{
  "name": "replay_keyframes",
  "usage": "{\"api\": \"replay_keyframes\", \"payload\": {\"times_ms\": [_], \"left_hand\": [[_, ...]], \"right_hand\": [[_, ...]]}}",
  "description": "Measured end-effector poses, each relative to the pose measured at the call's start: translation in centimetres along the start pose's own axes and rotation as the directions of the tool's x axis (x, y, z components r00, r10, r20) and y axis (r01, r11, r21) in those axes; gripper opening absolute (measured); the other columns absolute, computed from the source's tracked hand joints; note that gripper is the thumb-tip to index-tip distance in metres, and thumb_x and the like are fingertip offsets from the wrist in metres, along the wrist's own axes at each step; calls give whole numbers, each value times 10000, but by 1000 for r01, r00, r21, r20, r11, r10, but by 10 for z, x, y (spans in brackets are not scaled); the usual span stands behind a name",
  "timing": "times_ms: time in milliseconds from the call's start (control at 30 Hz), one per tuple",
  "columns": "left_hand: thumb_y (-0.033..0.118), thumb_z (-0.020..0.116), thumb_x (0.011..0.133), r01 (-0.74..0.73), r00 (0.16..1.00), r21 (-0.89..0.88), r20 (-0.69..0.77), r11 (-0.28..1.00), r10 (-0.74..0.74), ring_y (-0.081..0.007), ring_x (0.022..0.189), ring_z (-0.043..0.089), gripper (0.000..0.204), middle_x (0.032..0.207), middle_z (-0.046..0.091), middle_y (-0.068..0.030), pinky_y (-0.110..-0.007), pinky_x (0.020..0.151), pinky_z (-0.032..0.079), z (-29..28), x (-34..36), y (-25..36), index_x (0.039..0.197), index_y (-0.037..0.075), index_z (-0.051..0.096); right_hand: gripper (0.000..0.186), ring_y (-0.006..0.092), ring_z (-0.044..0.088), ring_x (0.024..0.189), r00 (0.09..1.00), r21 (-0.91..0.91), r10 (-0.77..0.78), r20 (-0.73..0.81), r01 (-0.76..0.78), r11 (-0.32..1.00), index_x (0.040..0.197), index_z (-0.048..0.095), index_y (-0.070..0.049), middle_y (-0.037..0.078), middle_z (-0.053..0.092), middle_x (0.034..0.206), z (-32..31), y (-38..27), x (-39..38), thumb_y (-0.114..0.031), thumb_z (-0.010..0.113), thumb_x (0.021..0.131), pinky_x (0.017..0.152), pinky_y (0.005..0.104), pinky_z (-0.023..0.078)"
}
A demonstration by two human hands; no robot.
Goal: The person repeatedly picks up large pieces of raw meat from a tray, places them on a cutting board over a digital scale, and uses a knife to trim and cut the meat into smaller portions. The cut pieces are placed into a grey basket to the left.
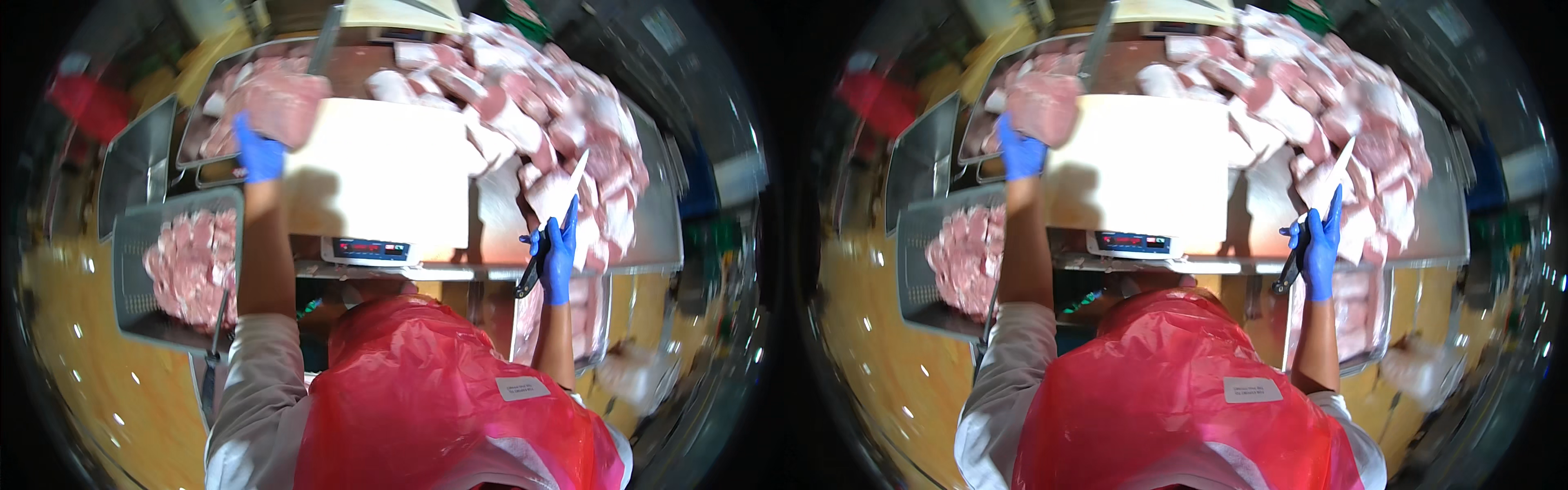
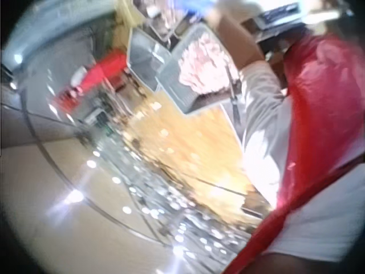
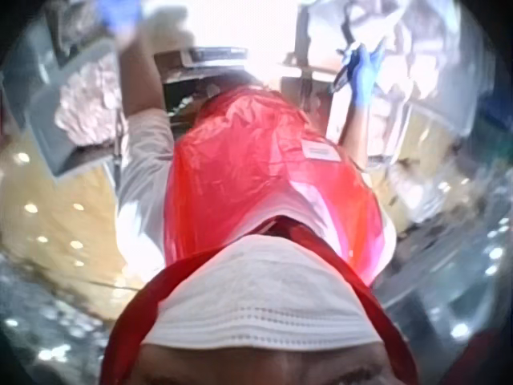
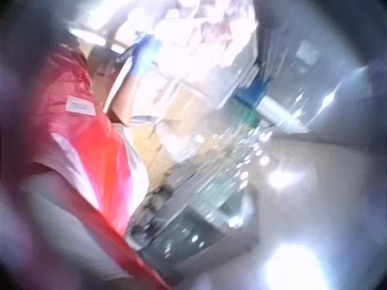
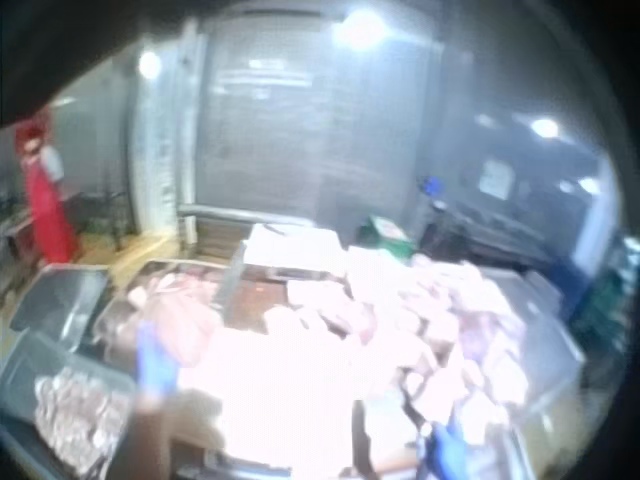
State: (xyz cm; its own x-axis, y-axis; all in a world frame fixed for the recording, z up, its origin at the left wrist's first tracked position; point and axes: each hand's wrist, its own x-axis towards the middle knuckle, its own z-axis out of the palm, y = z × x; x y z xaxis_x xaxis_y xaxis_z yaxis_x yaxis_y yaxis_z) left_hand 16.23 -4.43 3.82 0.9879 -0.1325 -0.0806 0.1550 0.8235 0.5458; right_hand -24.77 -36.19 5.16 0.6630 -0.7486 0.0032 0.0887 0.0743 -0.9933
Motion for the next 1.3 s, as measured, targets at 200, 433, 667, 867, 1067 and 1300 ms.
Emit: {"api": "replay_keyframes", "payload": {"times_ms": [200,433,667,867,1067,1300], "left_hand": [[59,646,892,-728,669,527,686,438,286,-166,795,626,64,941,655,-41,-287,700,519,66,49,-102,877,1,623],[337,753,870,-331,614,855,516,399,-597,-182,767,606,437,850,683,-135,-362,710,511,159,23,-337,1029,-60,662],[461,956,573,-267,856,952,306,151,-416,-350,1158,620,1103,1257,623,-250,-396,969,531,142,114,-447,1357,-142,466],[198,922,580,-35,787,939,238,343,-569,-347,1148,592,1050,1308,541,-204,-425,975,519,199,-34,-480,1435,-6,348],[86,843,593,-188,811,855,413,483,-416,-256,1061,574,823,1199,572,-120,-386,897,522,197,-40,-403,1324,1,474],[80,784,661,-741,511,622,767,254,-389,-239,1026,649,636,1138,674,-99,-350,928,529,263,-60,-154,1265,61,586]], "right_hand": [[217,131,582,561,938,144,193,-287,-157,977,1264,502,-66,62,598,755,-76,54,-69,-160,504,1068,474,259,484],[178,114,580,578,931,145,286,-228,-258,955,1171,518,-35,36,569,759,-82,54,-112,-175,510,1062,486,251,478],[185,127,596,580,819,235,323,-473,-237,943,1188,528,-33,42,581,774,-151,84,-172,-163,525,1056,474,267,481],[218,134,595,579,675,251,316,-667,-196,948,1227,519,-36,45,565,750,-201,95,-191,-177,527,1062,466,267,472],[231,124,576,584,829,147,285,-481,-245,958,1214,529,-2,38,547,745,-202,74,-124,-177,521,1065,474,264,463],[204,113,579,578,912,70,254,-322,-244,967,1211,545,-35,29,562,748,-195,92,-68,-176,525,1065,474,253,463]]}}
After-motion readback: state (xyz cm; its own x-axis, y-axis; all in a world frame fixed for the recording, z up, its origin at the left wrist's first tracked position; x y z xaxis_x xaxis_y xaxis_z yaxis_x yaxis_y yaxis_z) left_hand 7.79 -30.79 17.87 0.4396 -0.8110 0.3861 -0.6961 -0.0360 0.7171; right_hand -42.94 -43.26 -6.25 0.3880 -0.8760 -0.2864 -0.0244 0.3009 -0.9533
